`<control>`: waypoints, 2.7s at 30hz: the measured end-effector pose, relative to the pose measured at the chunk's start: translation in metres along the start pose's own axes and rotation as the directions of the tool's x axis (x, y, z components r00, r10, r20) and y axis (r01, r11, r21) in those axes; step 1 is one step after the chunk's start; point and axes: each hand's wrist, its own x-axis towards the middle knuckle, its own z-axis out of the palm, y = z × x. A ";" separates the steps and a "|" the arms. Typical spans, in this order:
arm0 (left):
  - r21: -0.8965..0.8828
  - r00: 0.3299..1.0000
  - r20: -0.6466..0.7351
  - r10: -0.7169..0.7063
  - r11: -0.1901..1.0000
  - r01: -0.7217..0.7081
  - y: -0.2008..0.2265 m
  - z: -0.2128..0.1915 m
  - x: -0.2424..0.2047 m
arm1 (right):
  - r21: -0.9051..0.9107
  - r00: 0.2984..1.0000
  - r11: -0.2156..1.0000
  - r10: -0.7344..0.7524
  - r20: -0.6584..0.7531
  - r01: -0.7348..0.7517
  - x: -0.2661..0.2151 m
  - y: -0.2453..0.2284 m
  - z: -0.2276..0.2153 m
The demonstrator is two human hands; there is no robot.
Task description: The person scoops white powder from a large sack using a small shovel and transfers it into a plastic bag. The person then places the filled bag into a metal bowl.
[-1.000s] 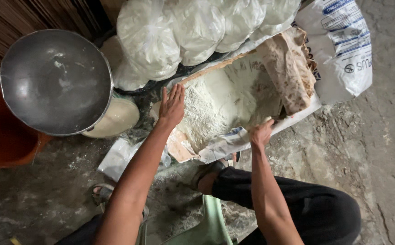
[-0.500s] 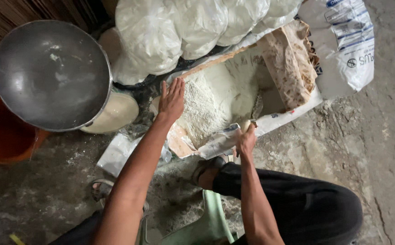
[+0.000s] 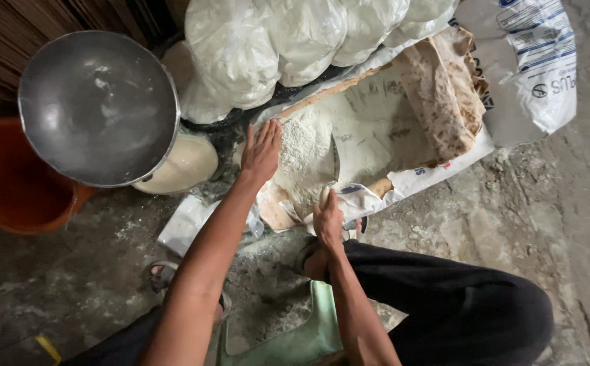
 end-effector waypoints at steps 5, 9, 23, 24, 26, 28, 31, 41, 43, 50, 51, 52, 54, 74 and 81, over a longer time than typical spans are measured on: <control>-0.034 0.999 0.032 -0.043 0.998 0.044 0.005 -0.015 -0.028 | -0.038 0.995 0.996 -0.085 -0.046 0.083 -0.014 0.003 -0.009; -0.097 0.997 0.002 -0.077 0.992 0.077 0.015 -0.016 -0.051 | 0.195 0.999 0.980 -0.028 -0.022 0.032 -0.055 -0.014 -0.047; -0.039 0.987 0.058 -0.153 0.987 0.155 0.024 -0.029 -0.106 | 0.418 0.956 0.908 -0.091 0.278 -0.035 -0.037 -0.042 -0.023; -0.055 0.988 0.011 -0.152 0.987 0.152 0.024 -0.027 -0.108 | 0.514 0.952 0.848 -0.040 0.305 -0.129 -0.030 -0.047 -0.021; -0.036 0.988 -0.041 -0.146 0.989 0.145 0.022 -0.027 -0.108 | 0.497 0.950 0.860 -0.048 0.309 -0.118 -0.037 -0.042 -0.025; -0.017 0.986 -0.090 -0.140 0.990 0.139 0.021 -0.026 -0.108 | 0.478 0.948 0.871 -0.054 0.313 -0.109 -0.042 -0.033 -0.025; -0.022 0.984 -0.093 -0.154 0.988 0.153 0.021 -0.025 -0.118 | 0.501 0.956 0.854 -0.016 0.294 -0.140 -0.047 -0.010 -0.018; -0.197 0.943 -0.133 -0.306 0.940 0.277 -0.009 -0.024 -0.169 | 0.624 0.980 0.780 -0.091 0.177 -0.040 -0.075 -0.016 -0.049; -0.218 0.919 -0.187 -0.347 0.927 0.305 -0.018 -0.019 -0.189 | 0.572 0.988 0.820 -0.108 0.110 0.026 -0.085 -0.012 -0.055; -0.468 0.788 0.070 -0.612 0.677 0.568 -0.027 0.006 -0.233 | 0.529 0.922 0.848 -0.235 0.307 0.039 -0.129 -0.003 -0.079; -0.520 0.744 0.209 -0.634 0.572 0.634 -0.026 0.006 -0.236 | 0.446 0.904 0.891 -0.261 0.339 0.090 -0.139 -0.005 -0.084; -0.521 0.738 0.214 -0.640 0.565 0.641 -0.026 0.020 -0.236 | 0.439 0.901 0.894 -0.261 0.346 0.090 -0.147 -0.005 -0.084; -0.582 0.667 0.320 -0.673 0.416 0.699 -0.025 0.048 -0.234 | 0.454 0.890 0.891 -0.207 0.407 0.000 -0.163 -0.004 -0.085; -0.689 0.765 0.156 -0.624 0.487 0.537 -0.015 0.055 -0.233 | -0.490 0.886 0.773 -0.193 0.422 0.402 -0.139 -0.028 0.059; -0.638 0.753 0.199 -0.627 0.500 0.585 -0.003 0.044 -0.231 | -0.414 0.842 0.811 -0.168 0.512 0.414 -0.147 -0.038 0.064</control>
